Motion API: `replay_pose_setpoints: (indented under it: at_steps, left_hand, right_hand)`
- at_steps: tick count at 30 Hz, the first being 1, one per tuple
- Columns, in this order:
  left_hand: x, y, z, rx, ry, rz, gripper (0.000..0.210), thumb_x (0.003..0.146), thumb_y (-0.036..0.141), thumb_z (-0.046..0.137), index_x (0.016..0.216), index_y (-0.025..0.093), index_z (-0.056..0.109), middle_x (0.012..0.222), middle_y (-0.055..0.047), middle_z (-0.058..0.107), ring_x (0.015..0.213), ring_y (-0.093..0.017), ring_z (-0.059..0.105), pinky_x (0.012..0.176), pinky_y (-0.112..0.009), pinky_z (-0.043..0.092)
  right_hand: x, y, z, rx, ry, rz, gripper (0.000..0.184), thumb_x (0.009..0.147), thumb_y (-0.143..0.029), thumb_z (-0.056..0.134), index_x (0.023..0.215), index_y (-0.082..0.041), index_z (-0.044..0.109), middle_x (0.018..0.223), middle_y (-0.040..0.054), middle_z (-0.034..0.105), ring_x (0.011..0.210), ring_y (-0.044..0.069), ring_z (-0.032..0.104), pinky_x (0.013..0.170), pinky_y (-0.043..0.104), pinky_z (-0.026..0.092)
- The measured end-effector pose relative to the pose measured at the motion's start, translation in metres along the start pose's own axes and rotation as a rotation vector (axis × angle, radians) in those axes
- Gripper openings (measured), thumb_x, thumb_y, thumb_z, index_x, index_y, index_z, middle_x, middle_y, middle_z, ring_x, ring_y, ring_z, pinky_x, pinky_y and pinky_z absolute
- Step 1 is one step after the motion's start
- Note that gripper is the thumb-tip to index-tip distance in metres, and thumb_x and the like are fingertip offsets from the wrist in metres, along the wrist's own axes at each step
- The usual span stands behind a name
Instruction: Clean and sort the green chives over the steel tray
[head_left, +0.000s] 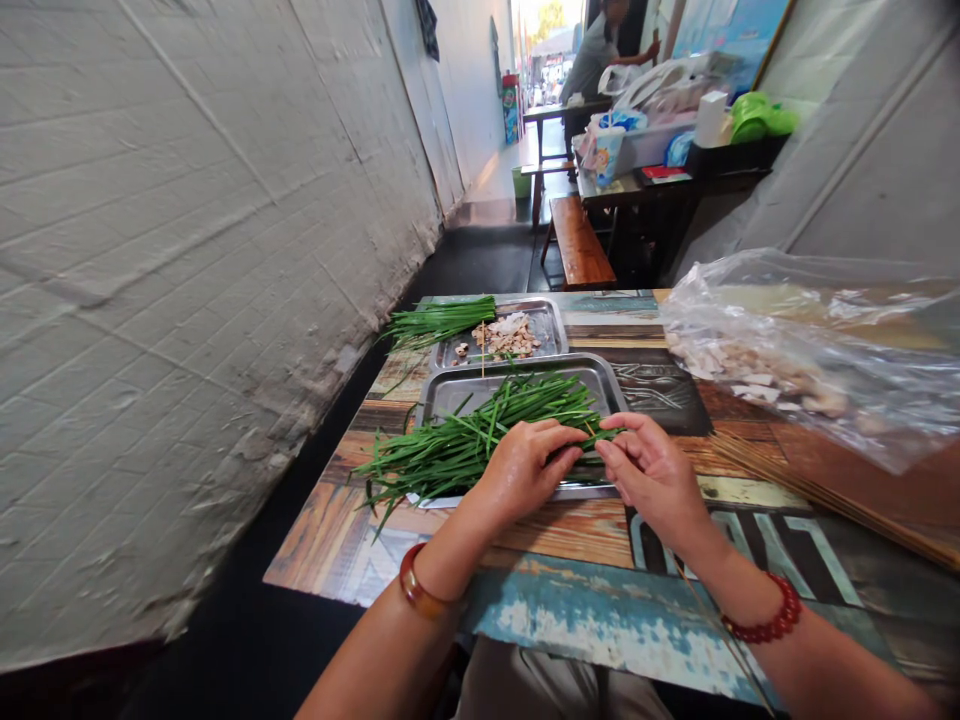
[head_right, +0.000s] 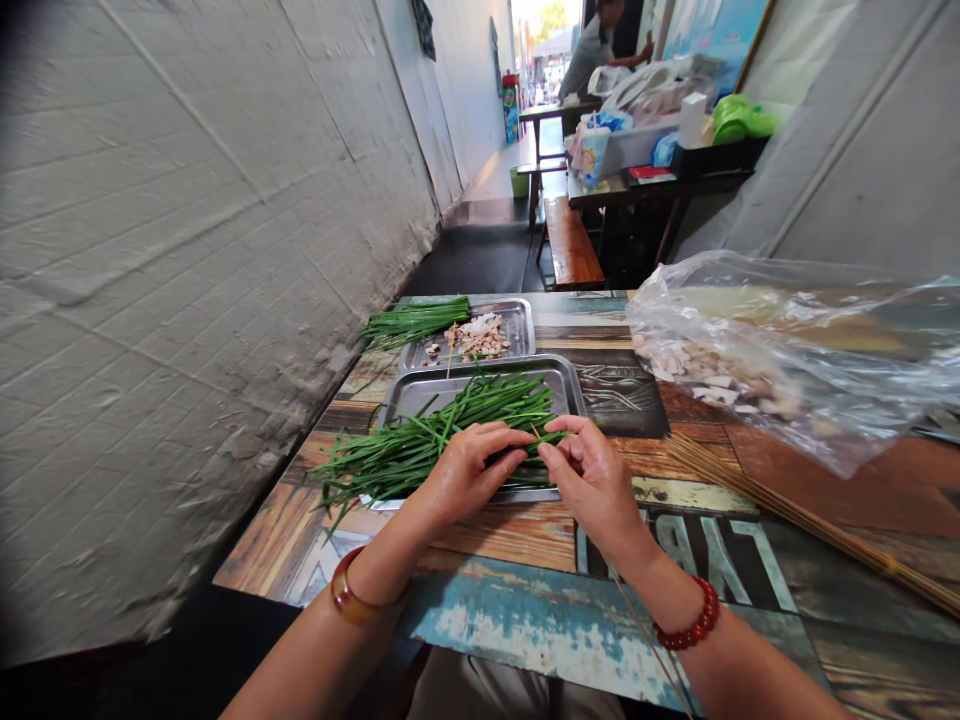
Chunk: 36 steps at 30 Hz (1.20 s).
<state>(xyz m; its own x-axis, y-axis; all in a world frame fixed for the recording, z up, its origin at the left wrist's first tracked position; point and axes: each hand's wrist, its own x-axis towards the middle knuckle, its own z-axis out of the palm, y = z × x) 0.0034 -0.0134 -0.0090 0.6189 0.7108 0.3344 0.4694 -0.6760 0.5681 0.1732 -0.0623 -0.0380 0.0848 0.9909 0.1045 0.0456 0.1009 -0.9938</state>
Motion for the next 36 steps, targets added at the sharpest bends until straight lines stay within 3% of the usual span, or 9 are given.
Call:
replay_pose_setpoints:
  at_steps: [6, 8, 13, 17, 23, 29, 36]
  left_hand:
    - [0.0, 0.003, -0.005, -0.139, -0.088, 0.015, 0.017, 0.089, 0.021, 0.056, 0.095, 0.015, 0.071, 0.08, -0.005, 0.069, 0.073, -0.014, 0.063, 0.065, -0.022, 0.045]
    - [0.001, 0.002, -0.009, -0.152, -0.047, -0.033, 0.02, 0.091, 0.022, 0.053, 0.097, 0.015, 0.071, 0.082, -0.005, 0.07, 0.073, -0.014, 0.063, 0.067, -0.023, 0.046]
    - [0.002, -0.012, -0.013, 0.039, 0.13, -0.143, 0.021, 0.092, 0.023, 0.051, 0.099, 0.015, 0.07, 0.084, -0.007, 0.068, 0.075, -0.015, 0.061, 0.068, -0.026, 0.047]
    - [0.002, -0.019, -0.011, 0.149, 0.104, -0.118, 0.017, 0.09, 0.021, 0.054, 0.098, 0.017, 0.069, 0.088, -0.006, 0.068, 0.083, -0.017, 0.062, 0.075, -0.029, 0.048]
    - [0.001, -0.025, -0.005, 0.334, 0.003, -0.11, 0.019, 0.081, 0.022, 0.067, 0.1, 0.019, 0.069, 0.097, -0.006, 0.065, 0.09, -0.02, 0.06, 0.081, -0.032, 0.048]
    - [0.004, -0.021, 0.001, 0.437, 0.011, -0.136, 0.014, 0.083, 0.029, 0.066, 0.092, 0.019, 0.07, 0.095, -0.007, 0.063, 0.087, -0.02, 0.057, 0.077, -0.033, 0.045]
    - [0.009, -0.017, 0.009, 0.502, 0.013, -0.142, 0.007, 0.084, 0.023, 0.064, 0.087, 0.018, 0.067, 0.093, -0.007, 0.062, 0.088, -0.021, 0.056, 0.076, -0.033, 0.044]
  right_hand:
    - [0.001, -0.001, -0.002, -0.028, -0.005, 0.03, 0.024, 0.086, -0.043, 0.059, 0.094, -0.021, 0.052, 0.053, -0.0077, 0.049, 0.038, 0.007, 0.038, 0.036, 0.019, 0.028]
    - [0.001, -0.003, -0.004, -0.038, -0.03, 0.037, 0.021, 0.087, -0.042, 0.059, 0.089, -0.021, 0.053, 0.054, -0.0073, 0.049, 0.038, 0.007, 0.038, 0.036, 0.019, 0.027]
    - [-0.004, -0.003, -0.003, -0.175, -0.117, -0.013, 0.015, 0.086, -0.035, 0.058, 0.085, -0.021, 0.055, 0.054, -0.0064, 0.045, 0.044, 0.009, 0.042, 0.041, 0.021, 0.031]
    - [-0.006, -0.001, 0.0, -0.269, -0.125, -0.076, 0.013, 0.085, -0.034, 0.06, 0.085, -0.021, 0.058, 0.056, -0.0048, 0.049, 0.048, 0.011, 0.047, 0.045, 0.023, 0.034]
    - [-0.004, -0.002, -0.006, -0.198, -0.155, 0.029, 0.02, 0.085, -0.036, 0.059, 0.097, -0.02, 0.059, 0.061, -0.0016, 0.059, 0.048, 0.012, 0.053, 0.041, 0.022, 0.035]
    - [-0.006, -0.004, -0.005, -0.292, -0.223, -0.001, 0.016, 0.084, -0.033, 0.06, 0.093, -0.02, 0.064, 0.064, -0.0002, 0.062, 0.051, 0.014, 0.058, 0.042, 0.023, 0.043]
    - [-0.007, -0.006, -0.003, -0.285, -0.224, -0.034, 0.016, 0.082, -0.031, 0.061, 0.094, -0.02, 0.063, 0.064, -0.0002, 0.063, 0.051, 0.014, 0.059, 0.042, 0.023, 0.046]
